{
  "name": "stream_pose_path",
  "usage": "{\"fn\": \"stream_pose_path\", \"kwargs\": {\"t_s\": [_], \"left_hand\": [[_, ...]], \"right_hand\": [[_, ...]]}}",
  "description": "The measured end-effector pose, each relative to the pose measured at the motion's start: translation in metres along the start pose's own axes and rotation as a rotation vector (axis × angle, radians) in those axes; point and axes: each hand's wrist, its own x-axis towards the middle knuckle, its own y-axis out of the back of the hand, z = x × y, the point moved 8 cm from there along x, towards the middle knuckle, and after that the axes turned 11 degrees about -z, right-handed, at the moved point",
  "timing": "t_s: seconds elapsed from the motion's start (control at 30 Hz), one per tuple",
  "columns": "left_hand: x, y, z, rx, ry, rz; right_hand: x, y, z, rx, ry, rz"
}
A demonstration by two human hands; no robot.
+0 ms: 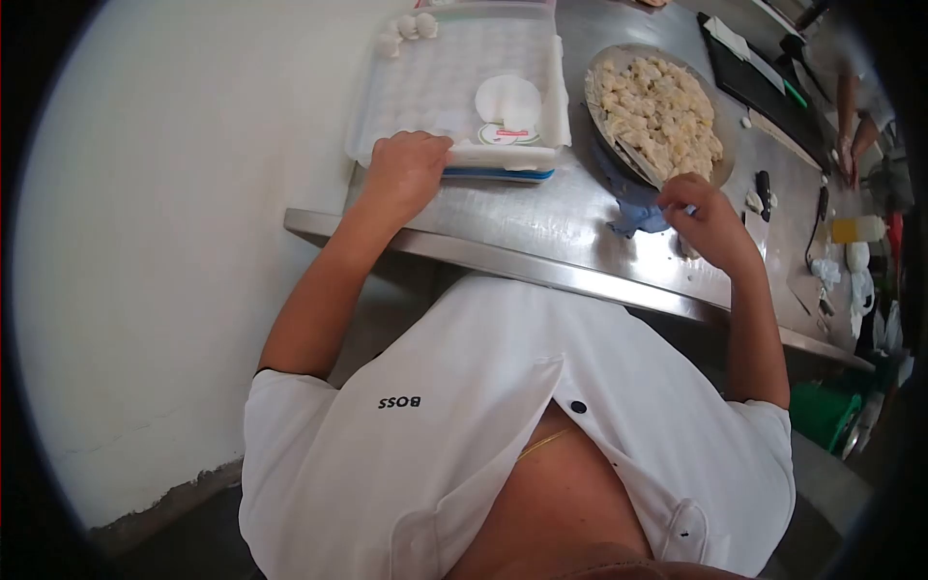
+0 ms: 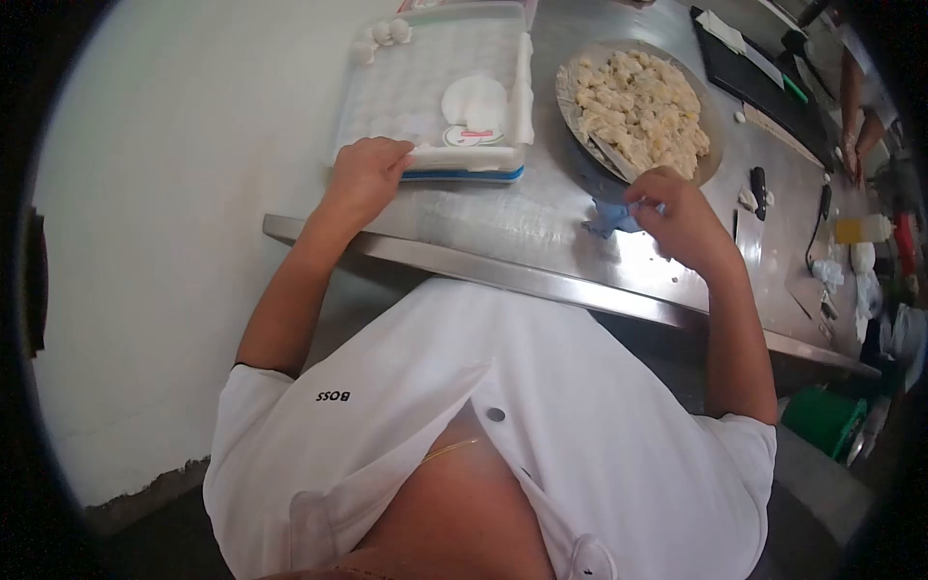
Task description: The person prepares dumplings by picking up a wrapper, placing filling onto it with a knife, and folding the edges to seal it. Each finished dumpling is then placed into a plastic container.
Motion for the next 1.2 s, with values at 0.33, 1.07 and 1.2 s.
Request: {"fn": "stream_pose_path", "kwargs": {"t_s": [0.33, 1.07, 1.2], "left_hand": [[0.007, 0.017, -0.024, -0.366, 0.301, -0.069], [0.025, -0.017, 0.063, -2.176, 0.225, -0.019], [0.024, -0.02, 0.073, -2.183, 0.272, -0.035]], "right_hand": [[-0.005, 0.032, 0.065, -0.291, -0.192, 0.284], [0.004, 0.006, 0.069, -0.072, -0.318, 0.034], [0.002, 0.005, 0.066, -0.048, -0.403, -0.009]]}}
